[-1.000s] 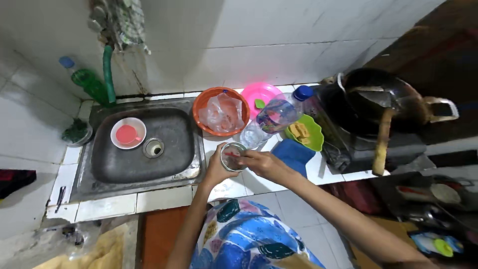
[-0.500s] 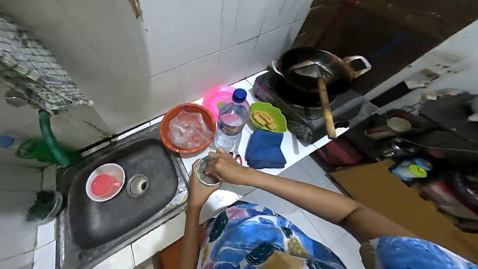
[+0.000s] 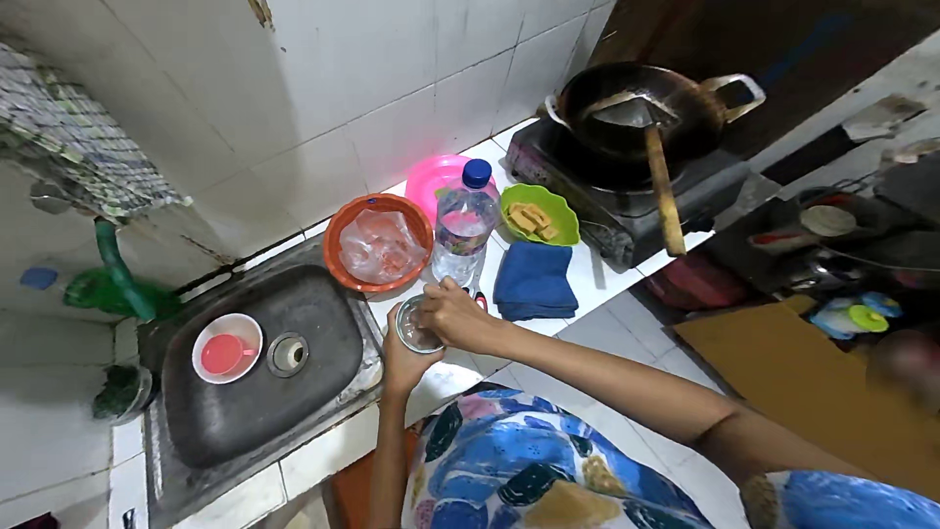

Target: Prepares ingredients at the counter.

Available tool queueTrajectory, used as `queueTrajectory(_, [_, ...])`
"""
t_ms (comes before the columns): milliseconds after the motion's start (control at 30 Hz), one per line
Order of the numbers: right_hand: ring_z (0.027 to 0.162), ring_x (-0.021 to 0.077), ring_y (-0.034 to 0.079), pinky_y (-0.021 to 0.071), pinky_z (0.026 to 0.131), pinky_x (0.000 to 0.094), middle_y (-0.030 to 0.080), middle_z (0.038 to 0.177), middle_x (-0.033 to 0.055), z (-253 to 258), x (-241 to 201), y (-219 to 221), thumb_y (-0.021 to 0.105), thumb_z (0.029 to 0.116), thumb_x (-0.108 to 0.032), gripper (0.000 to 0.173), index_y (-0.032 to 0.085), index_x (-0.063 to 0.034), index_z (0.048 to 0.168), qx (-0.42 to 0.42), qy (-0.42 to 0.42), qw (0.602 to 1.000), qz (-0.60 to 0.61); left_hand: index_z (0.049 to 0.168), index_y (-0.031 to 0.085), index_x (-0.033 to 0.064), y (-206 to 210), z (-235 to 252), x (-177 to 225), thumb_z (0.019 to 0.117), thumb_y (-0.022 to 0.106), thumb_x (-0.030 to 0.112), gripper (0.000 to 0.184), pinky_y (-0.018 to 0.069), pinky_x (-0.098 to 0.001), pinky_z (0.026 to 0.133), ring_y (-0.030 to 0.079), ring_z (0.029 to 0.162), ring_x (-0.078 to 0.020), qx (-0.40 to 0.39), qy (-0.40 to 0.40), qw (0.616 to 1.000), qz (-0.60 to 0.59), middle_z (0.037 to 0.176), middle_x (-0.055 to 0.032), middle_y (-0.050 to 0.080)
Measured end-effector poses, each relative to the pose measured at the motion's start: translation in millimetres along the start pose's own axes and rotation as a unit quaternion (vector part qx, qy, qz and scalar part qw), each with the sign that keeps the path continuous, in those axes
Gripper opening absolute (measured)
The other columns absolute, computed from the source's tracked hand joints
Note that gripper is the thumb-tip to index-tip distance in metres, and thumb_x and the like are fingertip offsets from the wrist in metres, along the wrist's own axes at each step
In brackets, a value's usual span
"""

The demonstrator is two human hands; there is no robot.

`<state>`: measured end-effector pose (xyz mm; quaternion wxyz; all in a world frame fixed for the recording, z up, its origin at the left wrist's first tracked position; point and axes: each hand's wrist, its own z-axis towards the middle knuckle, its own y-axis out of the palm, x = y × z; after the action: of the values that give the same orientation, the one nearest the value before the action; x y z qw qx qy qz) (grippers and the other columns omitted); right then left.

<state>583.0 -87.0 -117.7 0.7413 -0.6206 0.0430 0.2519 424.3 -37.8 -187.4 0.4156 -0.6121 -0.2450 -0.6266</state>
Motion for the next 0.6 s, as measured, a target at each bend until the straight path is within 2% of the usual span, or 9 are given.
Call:
queueTrajectory(133, [0.095, 0.0420, 0.064, 0.0410, 0.085, 0.0572, 0.071, 0.087, 0.0197, -3, -7, -10, 0.064, 0.0941, -0.007, 0.017, 0.074, 0.0037, 0.085, -0.069, 0.010, 0.995, 0.065, 0.143, 0.035, -0.0169, 0, 0, -1, 0.0497, 0.094, 0.009, 0.113, 0.0489, -0.0310, 0.106, 0.062, 0.121, -0.0189, -0.006, -0.006, 1.000, -0.007, 0.130, -0.0261, 0.061])
queueTrajectory(233, [0.090, 0.0395, 0.065, 0.0424, 0.083, 0.0560, 0.071, 0.084, 0.0172, 7, -1, 2, 0.062, 0.0950, -0.009, 0.019, 0.075, 0.0017, 0.085, -0.018, -0.002, 0.998, 0.067, 0.143, 0.036, -0.0172, 1, 0, -2, 0.0493, 0.094, 0.009, 0.114, 0.0476, -0.0313, 0.107, 0.061, 0.123, -0.0199, -0.002, 0.004, 1.000, 0.001, 0.132, -0.0267, 0.061])
queueTrajectory(367, [0.093, 0.0403, 0.066, 0.0445, 0.083, 0.0571, 0.073, 0.087, 0.0166, 5, 4, 2, 0.064, 0.0930, -0.005, 0.015, 0.076, 0.0008, 0.087, 0.019, 0.022, 0.999, 0.018, 0.143, 0.036, -0.0170, 1, 0, -2, 0.0515, 0.095, 0.011, 0.112, 0.0483, -0.0306, 0.107, 0.061, 0.123, -0.0185, 0.000, 0.002, 1.000, -0.005, 0.131, -0.0260, 0.061])
queueTrajectory(500, [0.096, 0.0428, 0.064, 0.0420, 0.086, 0.0584, 0.071, 0.087, 0.0198, -9, -9, -14, 0.064, 0.0931, -0.005, 0.015, 0.075, 0.0034, 0.086, -0.065, 0.042, 0.995, 0.056, 0.144, 0.036, -0.0156, 1, 0, -1, 0.0488, 0.094, 0.008, 0.113, 0.0491, -0.0328, 0.106, 0.062, 0.121, -0.0211, 0.000, -0.010, 1.000, -0.001, 0.130, -0.0266, 0.061])
queueTrajectory(600, [0.100, 0.0431, 0.063, 0.0412, 0.090, 0.0579, 0.072, 0.092, 0.0212, -3, -13, -20, 0.061, 0.0975, -0.009, 0.020, 0.076, 0.0040, 0.092, -0.115, 0.039, 0.988, 0.095, 0.143, 0.037, -0.0178, 2, 0, 1, 0.0489, 0.094, 0.007, 0.112, 0.0486, -0.0324, 0.105, 0.063, 0.120, -0.0218, 0.000, 0.001, 1.000, 0.004, 0.128, -0.0279, 0.062])
